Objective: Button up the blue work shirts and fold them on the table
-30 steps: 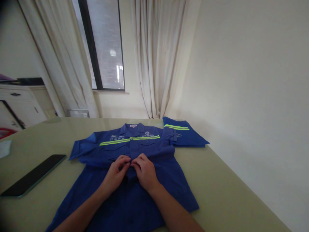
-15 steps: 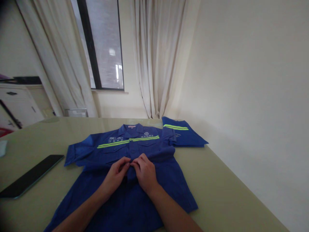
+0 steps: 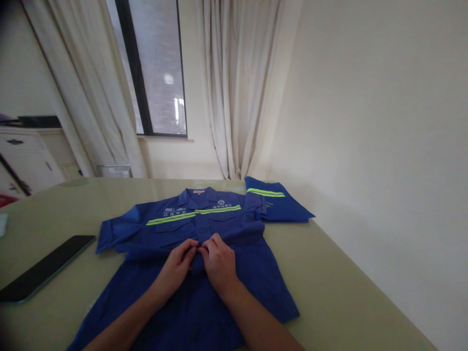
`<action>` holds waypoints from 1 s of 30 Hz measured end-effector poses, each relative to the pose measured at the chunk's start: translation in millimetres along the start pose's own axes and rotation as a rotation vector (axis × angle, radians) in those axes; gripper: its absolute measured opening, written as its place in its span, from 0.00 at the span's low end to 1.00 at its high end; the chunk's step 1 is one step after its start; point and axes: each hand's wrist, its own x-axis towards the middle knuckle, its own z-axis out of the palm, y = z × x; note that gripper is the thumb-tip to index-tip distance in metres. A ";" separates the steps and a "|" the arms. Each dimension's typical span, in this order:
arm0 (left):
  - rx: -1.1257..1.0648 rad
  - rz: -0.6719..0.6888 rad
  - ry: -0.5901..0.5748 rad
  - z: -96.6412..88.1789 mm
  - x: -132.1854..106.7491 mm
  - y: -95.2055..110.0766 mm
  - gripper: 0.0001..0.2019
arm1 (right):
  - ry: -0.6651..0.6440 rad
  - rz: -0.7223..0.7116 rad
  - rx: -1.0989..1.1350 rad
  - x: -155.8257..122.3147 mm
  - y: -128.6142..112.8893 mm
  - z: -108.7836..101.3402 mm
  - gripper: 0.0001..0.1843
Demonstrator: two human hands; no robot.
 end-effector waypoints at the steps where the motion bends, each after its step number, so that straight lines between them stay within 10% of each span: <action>1: 0.012 0.004 0.009 -0.3 0.6 0.4 0.16 | -0.002 0.000 -0.017 0.2 -0.3 -0.2 0.08; 22: -0.187 -0.109 0.018 -0.6 13.1 -10.4 0.19 | 0.104 -0.002 -0.161 7.3 -3.2 1.3 0.10; 30: 0.118 0.064 0.090 -2.2 11.4 -8.2 0.14 | -0.107 0.019 -0.207 10.1 -1.7 5.1 0.07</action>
